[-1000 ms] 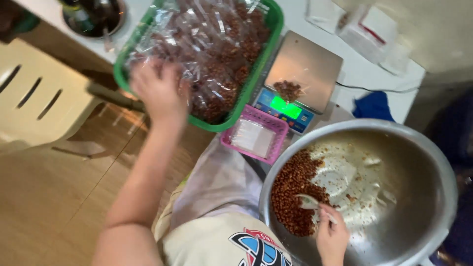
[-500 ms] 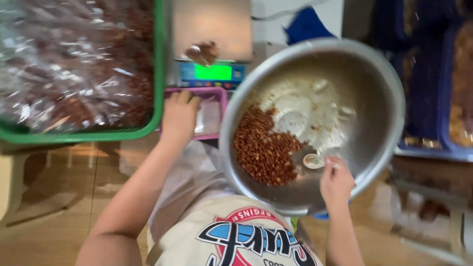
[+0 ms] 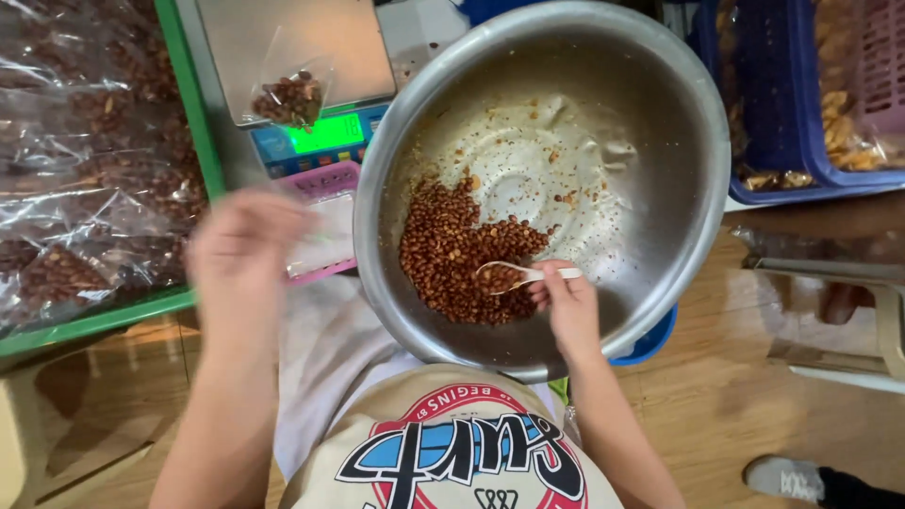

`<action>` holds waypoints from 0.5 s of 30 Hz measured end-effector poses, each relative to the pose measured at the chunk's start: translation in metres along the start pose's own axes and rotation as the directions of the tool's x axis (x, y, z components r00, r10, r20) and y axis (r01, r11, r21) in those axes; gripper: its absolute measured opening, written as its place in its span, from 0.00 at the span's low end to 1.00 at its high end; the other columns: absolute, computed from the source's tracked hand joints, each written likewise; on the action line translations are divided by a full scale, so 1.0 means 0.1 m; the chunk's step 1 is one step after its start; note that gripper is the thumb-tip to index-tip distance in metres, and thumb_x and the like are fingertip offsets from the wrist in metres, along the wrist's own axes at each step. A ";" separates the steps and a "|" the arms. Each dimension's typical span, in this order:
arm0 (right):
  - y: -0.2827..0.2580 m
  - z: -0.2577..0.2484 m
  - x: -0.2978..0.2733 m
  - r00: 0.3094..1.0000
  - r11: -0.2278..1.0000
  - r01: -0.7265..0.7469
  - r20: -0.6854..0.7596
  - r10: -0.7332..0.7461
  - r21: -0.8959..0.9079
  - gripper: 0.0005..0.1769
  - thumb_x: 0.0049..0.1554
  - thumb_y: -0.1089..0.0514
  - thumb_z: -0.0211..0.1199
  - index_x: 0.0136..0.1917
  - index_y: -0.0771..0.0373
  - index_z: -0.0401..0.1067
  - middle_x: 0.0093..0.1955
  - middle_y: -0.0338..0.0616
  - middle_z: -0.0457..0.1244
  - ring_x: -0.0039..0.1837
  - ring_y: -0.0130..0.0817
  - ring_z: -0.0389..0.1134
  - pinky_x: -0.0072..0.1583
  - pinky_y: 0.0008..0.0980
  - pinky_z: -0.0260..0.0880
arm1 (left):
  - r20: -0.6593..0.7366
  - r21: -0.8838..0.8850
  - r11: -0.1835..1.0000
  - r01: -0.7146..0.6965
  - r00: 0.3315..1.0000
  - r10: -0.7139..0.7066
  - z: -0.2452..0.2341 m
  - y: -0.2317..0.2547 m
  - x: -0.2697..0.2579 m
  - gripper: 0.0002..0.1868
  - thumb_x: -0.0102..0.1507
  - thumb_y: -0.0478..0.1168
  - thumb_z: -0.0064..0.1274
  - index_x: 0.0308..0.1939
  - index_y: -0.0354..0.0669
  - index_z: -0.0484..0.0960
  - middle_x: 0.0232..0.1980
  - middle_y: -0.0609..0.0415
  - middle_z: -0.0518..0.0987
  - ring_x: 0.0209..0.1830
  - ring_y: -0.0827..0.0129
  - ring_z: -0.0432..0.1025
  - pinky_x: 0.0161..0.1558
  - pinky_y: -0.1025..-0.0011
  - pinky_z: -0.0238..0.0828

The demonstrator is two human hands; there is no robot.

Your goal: The person scoops roasted peanuts from a large metal bowl into small plastic bags, weighs each bag on a digital scale, and places the filled bags into a green plastic tray.

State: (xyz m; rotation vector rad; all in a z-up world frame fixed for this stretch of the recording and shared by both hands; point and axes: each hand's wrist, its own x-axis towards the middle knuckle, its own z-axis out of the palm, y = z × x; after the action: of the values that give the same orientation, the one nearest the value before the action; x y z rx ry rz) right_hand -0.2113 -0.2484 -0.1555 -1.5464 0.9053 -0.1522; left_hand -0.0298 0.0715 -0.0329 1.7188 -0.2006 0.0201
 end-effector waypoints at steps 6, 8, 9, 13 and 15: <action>-0.35 -0.34 -0.15 0.986 0.993 0.108 -0.134 -0.100 0.047 0.11 0.69 0.56 0.55 0.51 0.61 0.77 0.31 0.43 0.66 0.34 0.24 0.66 0.35 0.19 0.68 | 0.589 -0.066 0.884 0.463 0.733 -0.340 0.93 -0.08 -0.33 0.09 0.55 0.36 0.69 0.37 0.36 0.90 0.34 0.42 0.86 0.34 0.61 0.81 0.43 0.64 0.80; -0.46 -0.46 -0.23 0.978 0.990 0.125 -0.175 -0.113 0.060 0.11 0.69 0.56 0.55 0.51 0.60 0.76 0.30 0.42 0.66 0.33 0.23 0.66 0.35 0.17 0.67 | 0.663 -0.077 0.854 0.514 0.666 -0.342 1.13 -0.19 -0.36 0.09 0.56 0.34 0.68 0.38 0.34 0.89 0.33 0.40 0.86 0.30 0.61 0.82 0.38 0.65 0.82; -0.48 -0.53 -0.25 0.967 0.982 0.168 -0.205 -0.148 0.082 0.11 0.69 0.55 0.55 0.51 0.60 0.76 0.30 0.43 0.65 0.32 0.23 0.66 0.34 0.17 0.67 | 0.697 0.018 0.852 0.523 0.605 -0.386 1.18 -0.17 -0.34 0.08 0.57 0.35 0.67 0.38 0.36 0.90 0.32 0.43 0.86 0.29 0.64 0.81 0.37 0.68 0.82; -0.63 -0.71 -0.34 0.933 0.949 0.293 -0.250 -0.257 0.115 0.12 0.70 0.55 0.55 0.53 0.64 0.75 0.29 0.49 0.64 0.31 0.26 0.65 0.32 0.19 0.66 | 0.707 0.209 0.845 0.492 0.521 -0.478 1.30 -0.14 -0.29 0.12 0.59 0.40 0.67 0.43 0.39 0.90 0.32 0.47 0.87 0.30 0.68 0.81 0.35 0.71 0.81; -0.69 -0.68 -0.39 0.933 0.950 0.297 -0.241 -0.266 0.100 0.12 0.70 0.56 0.55 0.52 0.64 0.75 0.29 0.48 0.64 0.31 0.26 0.65 0.33 0.19 0.66 | 0.704 0.236 0.873 0.428 0.543 -0.457 1.34 -0.13 -0.27 0.11 0.59 0.41 0.67 0.42 0.41 0.90 0.33 0.47 0.87 0.32 0.65 0.82 0.36 0.69 0.82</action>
State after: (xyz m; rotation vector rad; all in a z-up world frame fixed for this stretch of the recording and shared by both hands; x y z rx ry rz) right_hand -0.2462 -0.2843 -0.0637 -1.5454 0.8239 -0.5953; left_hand -0.0677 -0.0554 -0.0704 1.6798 -0.3599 -1.1039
